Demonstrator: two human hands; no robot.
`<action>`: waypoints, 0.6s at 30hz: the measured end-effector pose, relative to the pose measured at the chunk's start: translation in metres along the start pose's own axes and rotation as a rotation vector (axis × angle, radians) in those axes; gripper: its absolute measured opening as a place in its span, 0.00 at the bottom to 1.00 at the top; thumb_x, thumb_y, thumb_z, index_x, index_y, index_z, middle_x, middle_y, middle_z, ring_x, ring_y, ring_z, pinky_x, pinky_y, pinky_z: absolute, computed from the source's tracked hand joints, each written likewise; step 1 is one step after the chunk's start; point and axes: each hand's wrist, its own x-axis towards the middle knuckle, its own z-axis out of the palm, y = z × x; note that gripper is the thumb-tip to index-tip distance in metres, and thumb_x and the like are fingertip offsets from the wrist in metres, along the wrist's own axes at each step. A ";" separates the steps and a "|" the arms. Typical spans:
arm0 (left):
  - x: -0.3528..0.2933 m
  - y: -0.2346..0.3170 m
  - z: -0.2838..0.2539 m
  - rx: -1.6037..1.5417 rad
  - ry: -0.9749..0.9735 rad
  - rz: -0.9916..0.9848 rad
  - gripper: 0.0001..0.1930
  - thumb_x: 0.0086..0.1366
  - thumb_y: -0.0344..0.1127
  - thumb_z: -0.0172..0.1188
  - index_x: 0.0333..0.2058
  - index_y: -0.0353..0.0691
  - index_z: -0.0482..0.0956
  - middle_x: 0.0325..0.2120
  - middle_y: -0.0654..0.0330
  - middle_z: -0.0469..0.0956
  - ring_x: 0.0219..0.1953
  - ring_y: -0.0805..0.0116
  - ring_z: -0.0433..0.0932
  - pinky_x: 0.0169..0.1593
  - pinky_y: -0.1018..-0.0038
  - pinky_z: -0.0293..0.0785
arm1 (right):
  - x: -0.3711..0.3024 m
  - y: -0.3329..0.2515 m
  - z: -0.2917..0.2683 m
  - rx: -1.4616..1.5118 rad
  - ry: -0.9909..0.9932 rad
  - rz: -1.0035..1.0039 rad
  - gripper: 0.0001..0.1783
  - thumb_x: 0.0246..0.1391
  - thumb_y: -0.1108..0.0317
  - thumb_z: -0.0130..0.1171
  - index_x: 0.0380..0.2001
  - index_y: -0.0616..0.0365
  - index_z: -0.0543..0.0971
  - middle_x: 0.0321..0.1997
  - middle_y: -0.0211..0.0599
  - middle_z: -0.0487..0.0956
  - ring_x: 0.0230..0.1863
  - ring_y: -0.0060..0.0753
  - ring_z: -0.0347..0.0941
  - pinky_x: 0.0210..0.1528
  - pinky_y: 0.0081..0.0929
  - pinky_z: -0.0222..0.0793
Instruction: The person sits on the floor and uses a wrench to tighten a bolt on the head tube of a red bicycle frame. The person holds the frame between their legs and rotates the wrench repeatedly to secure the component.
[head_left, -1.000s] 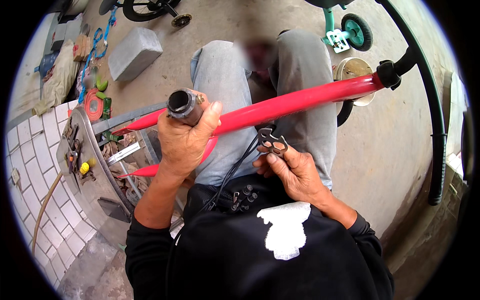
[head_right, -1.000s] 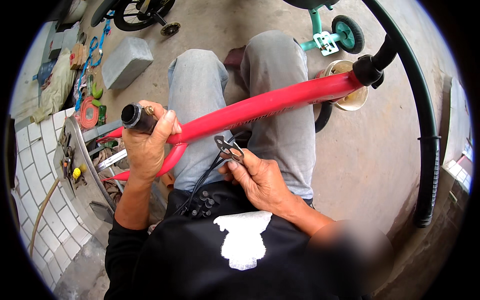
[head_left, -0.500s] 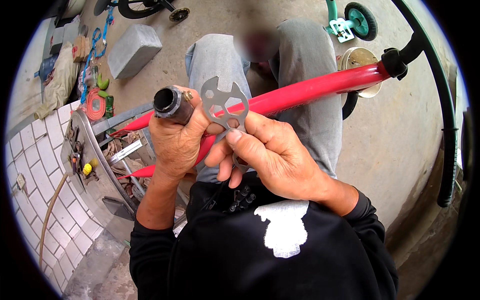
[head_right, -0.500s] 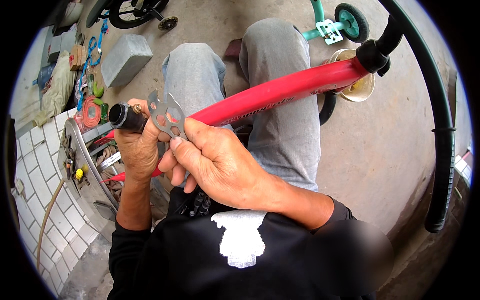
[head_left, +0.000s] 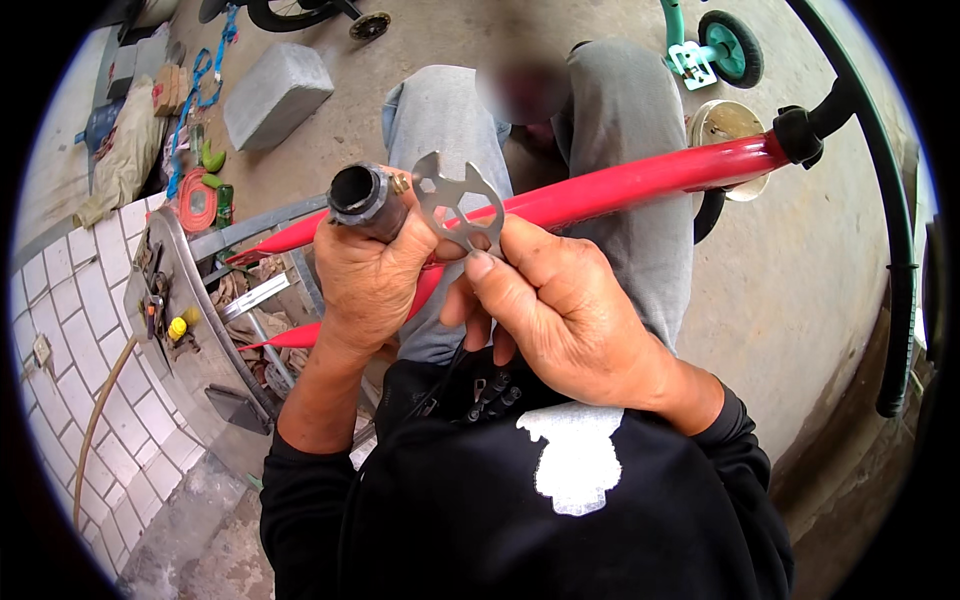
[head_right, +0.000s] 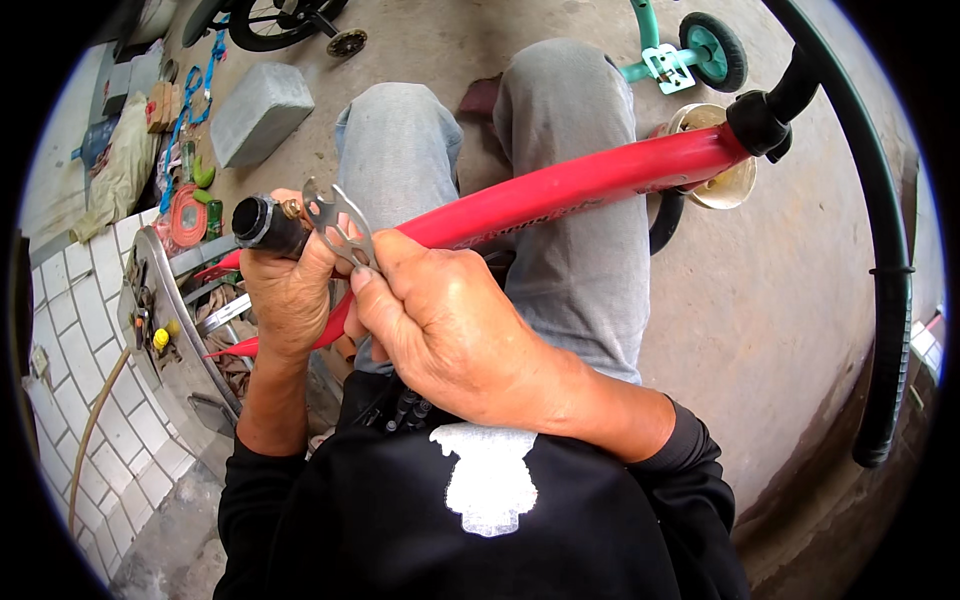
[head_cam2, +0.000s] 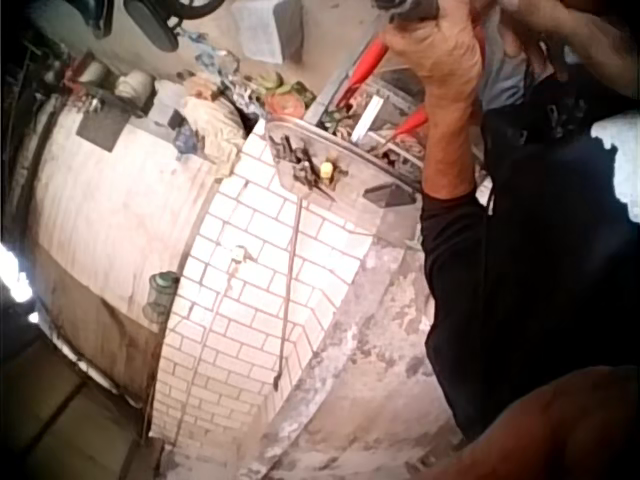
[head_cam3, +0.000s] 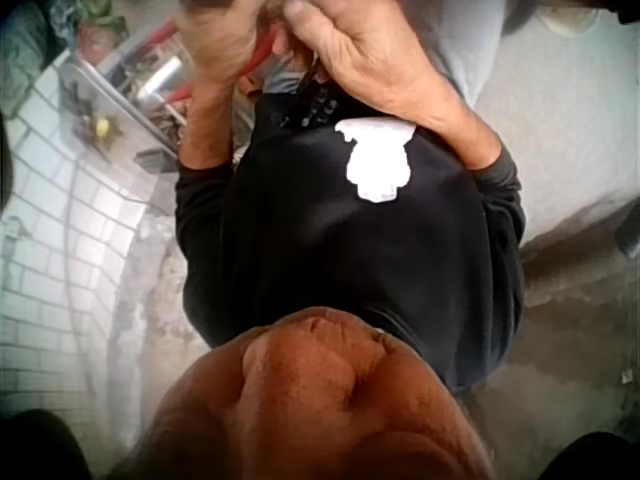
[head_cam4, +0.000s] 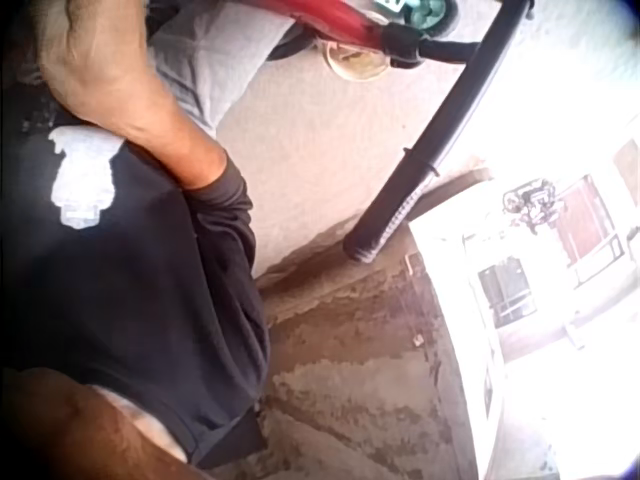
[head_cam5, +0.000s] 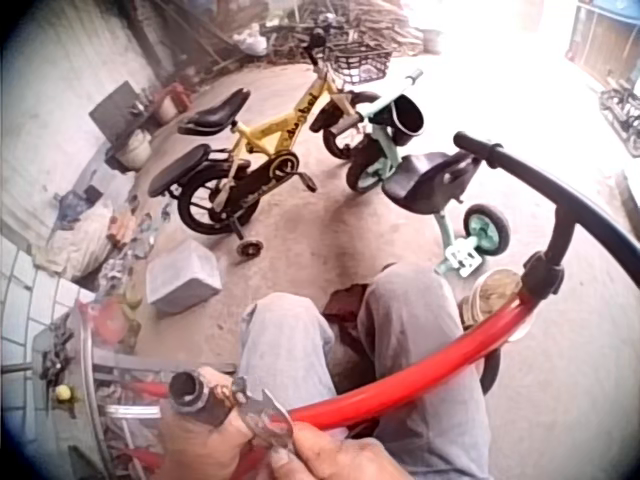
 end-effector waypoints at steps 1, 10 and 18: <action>0.000 0.000 0.000 0.029 0.007 -0.004 0.07 0.67 0.28 0.67 0.39 0.38 0.75 0.28 0.64 0.80 0.26 0.80 0.76 0.29 0.81 0.73 | 0.000 -0.001 0.001 -0.047 0.013 0.004 0.18 0.74 0.68 0.45 0.61 0.64 0.72 0.33 0.35 0.82 0.28 0.21 0.78 0.27 0.19 0.75; 0.003 -0.003 -0.003 0.233 0.021 0.079 0.08 0.68 0.31 0.67 0.39 0.38 0.77 0.26 0.68 0.78 0.26 0.82 0.74 0.29 0.81 0.71 | 0.000 -0.015 0.001 -0.361 0.001 -0.062 0.08 0.68 0.75 0.49 0.44 0.69 0.73 0.26 0.39 0.81 0.25 0.26 0.79 0.25 0.26 0.74; 0.004 0.006 0.001 0.169 -0.003 0.014 0.05 0.67 0.28 0.64 0.37 0.32 0.83 0.27 0.63 0.84 0.29 0.80 0.79 0.34 0.77 0.77 | -0.001 -0.039 -0.002 -0.439 -0.029 -0.012 0.06 0.62 0.78 0.51 0.40 0.71 0.72 0.29 0.43 0.83 0.26 0.28 0.80 0.27 0.26 0.76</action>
